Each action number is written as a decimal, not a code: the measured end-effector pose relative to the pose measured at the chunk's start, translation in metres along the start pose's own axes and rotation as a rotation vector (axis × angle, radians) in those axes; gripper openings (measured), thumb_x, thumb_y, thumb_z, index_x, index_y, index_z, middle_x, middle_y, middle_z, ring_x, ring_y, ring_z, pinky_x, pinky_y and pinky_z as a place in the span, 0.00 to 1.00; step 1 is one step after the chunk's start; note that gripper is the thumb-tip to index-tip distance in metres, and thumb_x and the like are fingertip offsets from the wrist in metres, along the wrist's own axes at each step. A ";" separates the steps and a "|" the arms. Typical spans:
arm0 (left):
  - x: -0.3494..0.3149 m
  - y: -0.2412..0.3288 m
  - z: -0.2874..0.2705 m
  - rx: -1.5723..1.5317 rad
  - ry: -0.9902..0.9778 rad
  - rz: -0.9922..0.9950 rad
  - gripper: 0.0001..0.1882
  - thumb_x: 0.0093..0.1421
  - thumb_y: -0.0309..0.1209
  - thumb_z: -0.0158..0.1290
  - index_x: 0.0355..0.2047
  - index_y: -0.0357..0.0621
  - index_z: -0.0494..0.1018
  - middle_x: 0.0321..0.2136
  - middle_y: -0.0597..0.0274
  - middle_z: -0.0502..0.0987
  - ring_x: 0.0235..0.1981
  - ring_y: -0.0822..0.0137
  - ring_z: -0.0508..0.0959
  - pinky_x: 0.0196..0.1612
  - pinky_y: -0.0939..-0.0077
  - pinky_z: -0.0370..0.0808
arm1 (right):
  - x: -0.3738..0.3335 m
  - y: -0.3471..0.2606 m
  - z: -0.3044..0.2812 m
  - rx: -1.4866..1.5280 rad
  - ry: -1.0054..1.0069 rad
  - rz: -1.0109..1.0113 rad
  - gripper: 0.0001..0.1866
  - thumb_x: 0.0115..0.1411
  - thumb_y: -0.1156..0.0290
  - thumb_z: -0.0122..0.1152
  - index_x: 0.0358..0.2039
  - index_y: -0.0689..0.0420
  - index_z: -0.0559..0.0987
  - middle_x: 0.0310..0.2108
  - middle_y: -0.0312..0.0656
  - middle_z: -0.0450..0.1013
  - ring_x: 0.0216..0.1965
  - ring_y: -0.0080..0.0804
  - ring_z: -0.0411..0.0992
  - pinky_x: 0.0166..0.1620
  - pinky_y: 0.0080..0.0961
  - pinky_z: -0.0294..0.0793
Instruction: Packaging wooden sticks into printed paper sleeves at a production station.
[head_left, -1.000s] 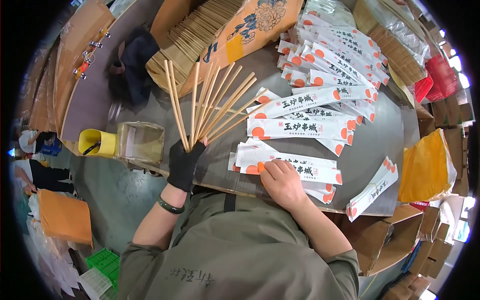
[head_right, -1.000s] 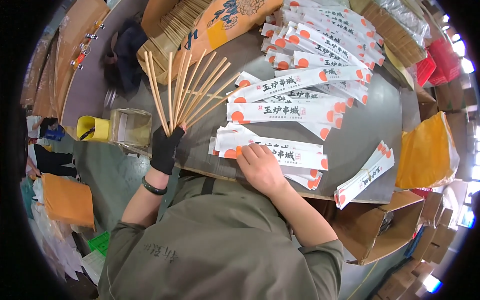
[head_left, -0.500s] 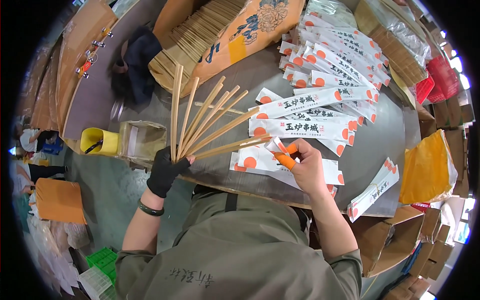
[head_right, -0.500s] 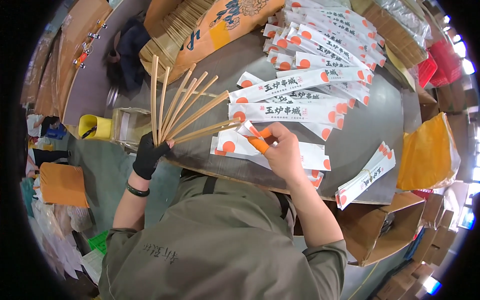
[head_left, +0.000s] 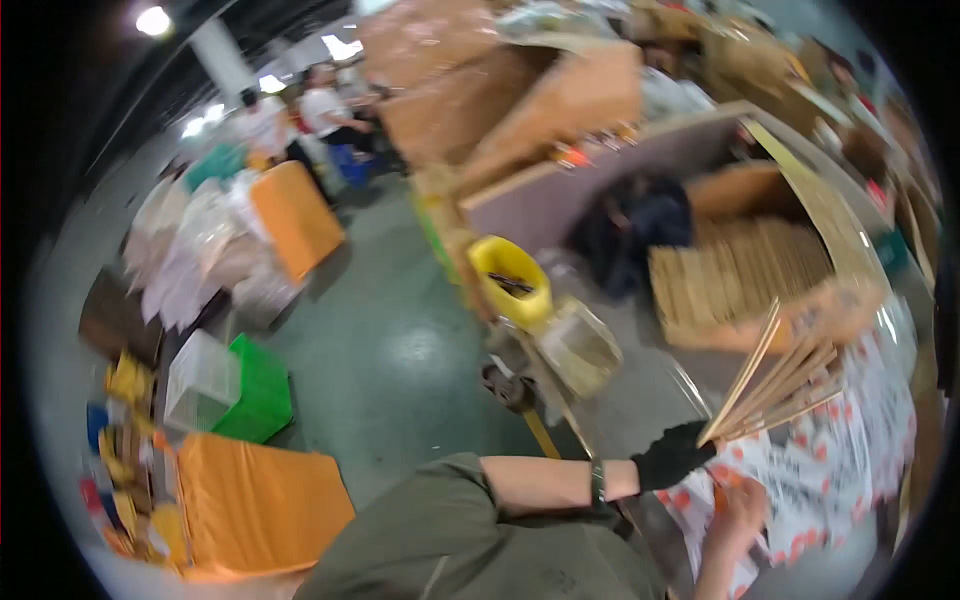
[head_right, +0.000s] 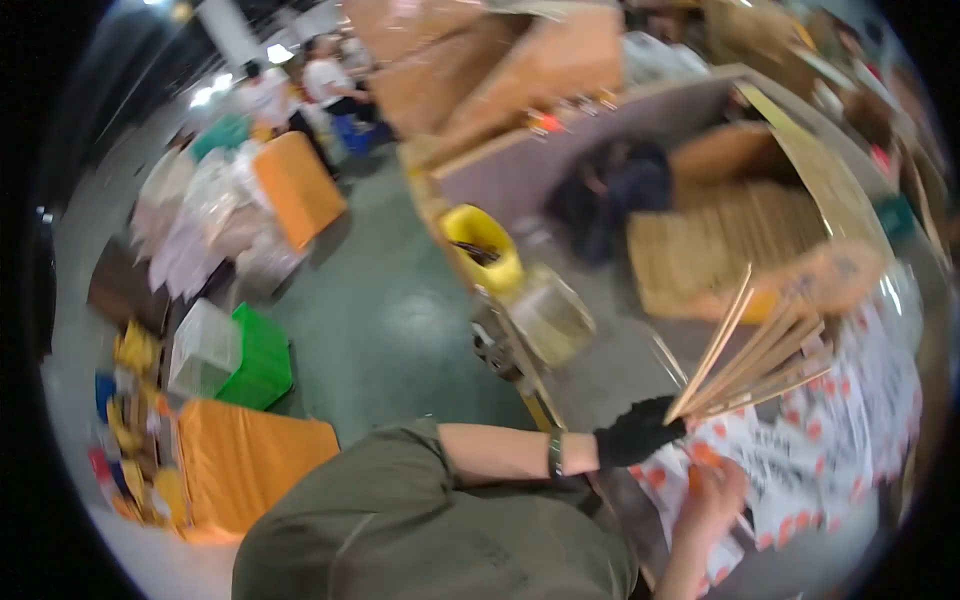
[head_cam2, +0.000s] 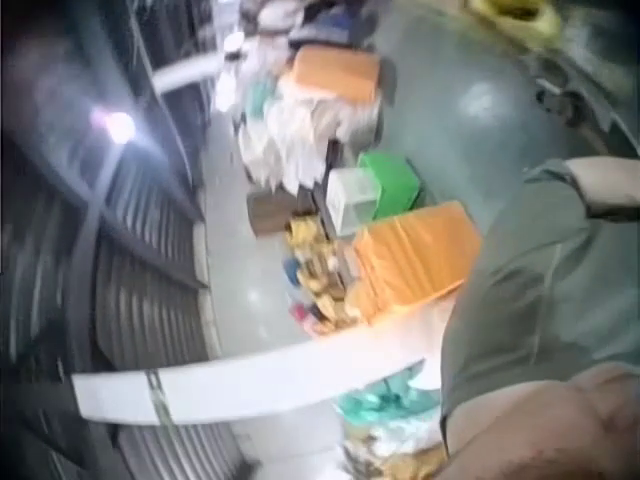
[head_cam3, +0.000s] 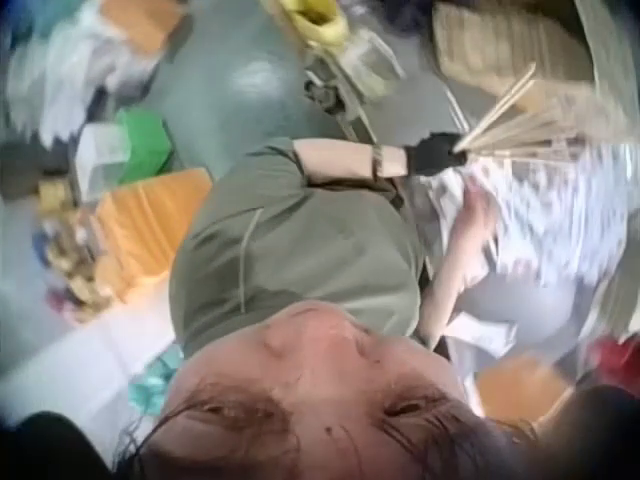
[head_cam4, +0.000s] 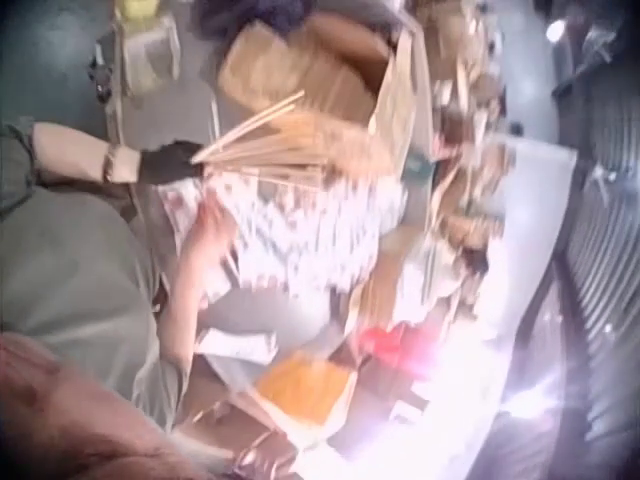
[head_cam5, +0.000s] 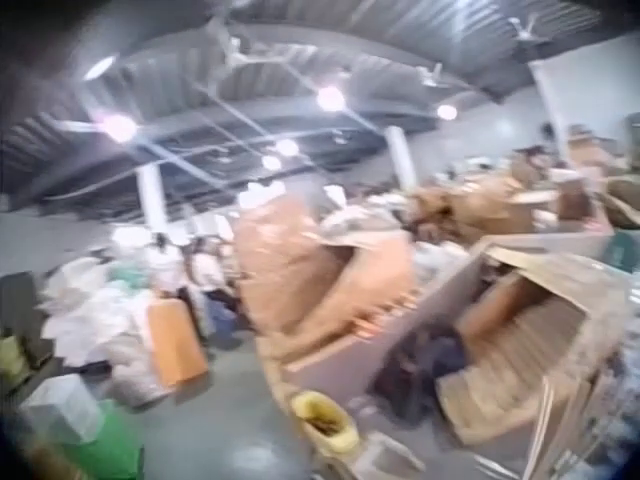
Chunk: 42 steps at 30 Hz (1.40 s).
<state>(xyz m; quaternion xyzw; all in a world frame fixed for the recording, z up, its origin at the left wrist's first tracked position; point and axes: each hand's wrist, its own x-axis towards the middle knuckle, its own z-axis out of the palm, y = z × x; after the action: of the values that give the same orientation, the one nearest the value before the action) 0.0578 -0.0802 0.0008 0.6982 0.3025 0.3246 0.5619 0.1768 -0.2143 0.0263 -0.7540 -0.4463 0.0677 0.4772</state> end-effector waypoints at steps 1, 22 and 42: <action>0.001 0.043 -0.026 -0.046 -0.033 -0.107 0.17 0.61 0.40 0.54 0.44 0.42 0.76 0.38 0.50 0.80 0.41 0.60 0.80 0.47 0.65 0.73 | 0.010 -0.019 -0.024 -0.683 -0.015 -0.403 0.27 0.45 0.75 0.68 0.49 0.62 0.75 0.37 0.50 0.71 0.40 0.50 0.70 0.42 0.42 0.70; -0.020 0.021 -0.137 -0.037 -0.110 -0.229 0.10 0.57 0.23 0.55 0.38 0.32 0.75 0.28 0.60 0.79 0.31 0.70 0.79 0.38 0.76 0.76 | 0.006 -0.021 -0.036 0.221 -0.127 0.402 0.13 0.53 0.73 0.70 0.23 0.61 0.72 0.21 0.31 0.68 0.23 0.16 0.61 0.28 0.18 0.62; 0.020 0.038 -0.055 -0.200 0.005 -0.161 0.10 0.65 0.31 0.51 0.37 0.36 0.76 0.34 0.59 0.80 0.31 0.74 0.76 0.34 0.81 0.74 | 0.031 -0.036 -0.030 -0.544 -0.085 -0.294 0.19 0.48 0.72 0.66 0.42 0.61 0.77 0.40 0.44 0.71 0.42 0.41 0.69 0.44 0.38 0.69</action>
<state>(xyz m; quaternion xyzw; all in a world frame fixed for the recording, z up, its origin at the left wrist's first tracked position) 0.0287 -0.0389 0.0493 0.6113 0.3249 0.3088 0.6522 0.1893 -0.2059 0.0804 -0.7779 -0.5720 -0.0924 0.2432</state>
